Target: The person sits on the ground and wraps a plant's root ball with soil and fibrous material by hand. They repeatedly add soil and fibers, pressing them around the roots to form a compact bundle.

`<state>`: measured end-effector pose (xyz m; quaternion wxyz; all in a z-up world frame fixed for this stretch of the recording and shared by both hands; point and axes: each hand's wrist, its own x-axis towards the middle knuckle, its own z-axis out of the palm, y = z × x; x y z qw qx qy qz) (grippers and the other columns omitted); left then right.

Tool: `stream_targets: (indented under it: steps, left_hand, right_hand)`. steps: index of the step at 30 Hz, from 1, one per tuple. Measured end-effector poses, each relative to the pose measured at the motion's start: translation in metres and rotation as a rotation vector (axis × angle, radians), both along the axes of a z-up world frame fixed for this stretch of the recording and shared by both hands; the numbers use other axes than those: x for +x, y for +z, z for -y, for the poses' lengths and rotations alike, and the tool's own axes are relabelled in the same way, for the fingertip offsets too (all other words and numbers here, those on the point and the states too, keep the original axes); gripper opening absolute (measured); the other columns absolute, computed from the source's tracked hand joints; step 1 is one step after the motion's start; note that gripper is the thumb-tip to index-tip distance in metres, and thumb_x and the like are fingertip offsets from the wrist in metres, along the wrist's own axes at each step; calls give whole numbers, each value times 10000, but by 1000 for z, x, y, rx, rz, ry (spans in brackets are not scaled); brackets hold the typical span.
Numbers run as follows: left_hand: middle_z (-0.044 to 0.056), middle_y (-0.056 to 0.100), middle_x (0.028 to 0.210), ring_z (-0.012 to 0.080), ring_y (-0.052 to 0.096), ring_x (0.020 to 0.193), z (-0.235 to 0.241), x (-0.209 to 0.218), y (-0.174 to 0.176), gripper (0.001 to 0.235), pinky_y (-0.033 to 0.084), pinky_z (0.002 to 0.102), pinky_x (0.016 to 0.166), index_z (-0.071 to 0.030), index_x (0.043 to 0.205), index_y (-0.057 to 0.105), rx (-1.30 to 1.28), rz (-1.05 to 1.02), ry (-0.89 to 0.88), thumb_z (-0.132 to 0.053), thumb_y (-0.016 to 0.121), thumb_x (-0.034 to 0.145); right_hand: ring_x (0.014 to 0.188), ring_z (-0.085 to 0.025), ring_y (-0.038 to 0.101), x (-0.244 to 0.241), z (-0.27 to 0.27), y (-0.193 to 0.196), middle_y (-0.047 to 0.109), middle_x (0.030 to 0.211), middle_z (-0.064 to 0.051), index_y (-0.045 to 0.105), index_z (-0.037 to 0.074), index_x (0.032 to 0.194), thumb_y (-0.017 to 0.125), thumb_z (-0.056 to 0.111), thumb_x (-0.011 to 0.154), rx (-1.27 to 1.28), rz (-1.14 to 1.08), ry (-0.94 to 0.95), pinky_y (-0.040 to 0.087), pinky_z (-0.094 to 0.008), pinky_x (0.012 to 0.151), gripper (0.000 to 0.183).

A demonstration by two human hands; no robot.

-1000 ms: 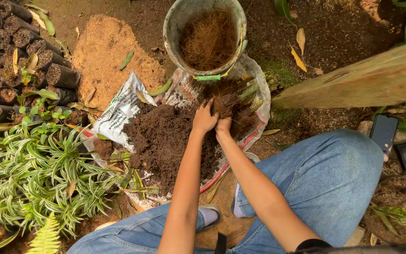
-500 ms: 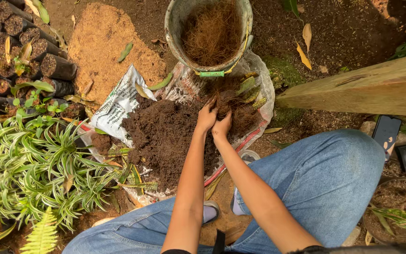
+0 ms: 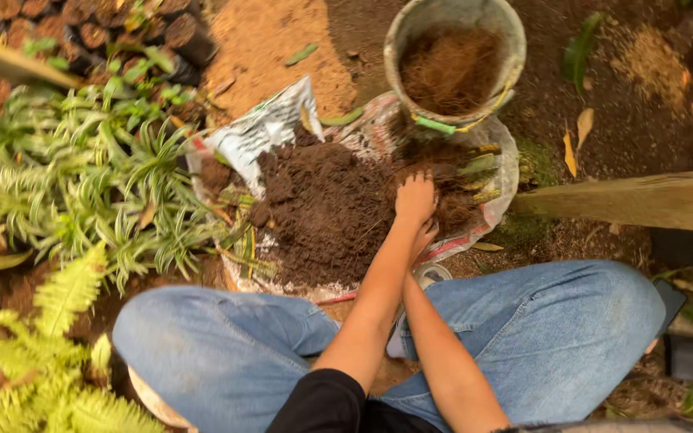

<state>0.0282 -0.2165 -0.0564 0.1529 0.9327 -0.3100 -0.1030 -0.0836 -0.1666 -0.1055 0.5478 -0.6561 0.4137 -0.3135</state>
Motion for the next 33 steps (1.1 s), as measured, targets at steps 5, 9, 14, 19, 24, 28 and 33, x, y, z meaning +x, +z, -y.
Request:
stream_targets:
  steps: [5, 9, 14, 19, 24, 28, 33]
  left_hand:
    - [103, 653, 1204, 306, 619, 1172, -44, 8, 29, 290, 521, 505, 981, -139, 1179, 684, 61, 28, -226, -265, 699, 919]
    - [121, 655, 1164, 325, 627, 1131, -134, 38, 48, 334, 545, 496, 892, -95, 1145, 686, -15, 74, -84, -248, 748, 854]
    - [161, 686, 1098, 355, 674, 1055, -302, 26, 32, 344, 566, 503, 875, -75, 1130, 705, -24, 124, 279, -241, 772, 836]
    - [188, 698, 1044, 377, 692, 1004, -347, 3, 23, 326, 582, 502, 855, -53, 1067, 735, 27, -35, 469, -304, 745, 859]
    - [198, 700, 985, 384, 671, 957, -321, -23, 48, 367, 560, 528, 820, -41, 930, 760, -37, -28, 387, -400, 697, 891]
    - [187, 721, 1033, 368, 682, 955, -343, -62, 56, 522, 551, 513, 894, -15, 878, 776, -18, -160, 498, -496, 629, 1016]
    - [184, 715, 1072, 396, 685, 968, -347, -115, 27, 371, 558, 507, 849, -83, 1082, 759, -429, -57, 902, -413, 669, 937]
  right_hand:
    - [1265, -434, 534, -15, -14, 22, 534, 1416, -277, 532, -16, 1410, 622, 263, 967, -351, -338, 497, 450, -480, 1086, 531]
    - [1283, -469, 522, 7, -31, 34, 522, 1414, -289, 536, 5, 1395, 678, 234, 898, -509, -549, 657, 445, -502, 1100, 566]
    - [1269, -477, 507, 26, -64, 51, 478, 1416, -322, 521, 14, 1422, 770, 322, 793, -302, -629, 640, 437, -492, 1081, 743]
    - [1338, -474, 479, 35, -93, 73, 517, 1397, -320, 512, -5, 1437, 800, 392, 819, -301, -739, 640, 418, -493, 1121, 789]
    - [1272, -479, 489, 35, -116, 91, 374, 1503, -281, 402, 43, 1510, 767, 308, 833, -159, -840, 597, 456, -518, 1035, 813]
    - [1300, -461, 498, 18, -127, 93, 405, 1501, -273, 446, 40, 1510, 764, 284, 858, -300, -733, 612, 441, -501, 1092, 765]
    - [1330, -455, 462, 6, -133, 79, 403, 1526, -272, 485, 15, 1456, 732, 222, 876, -601, -564, 737, 434, -491, 1090, 664]
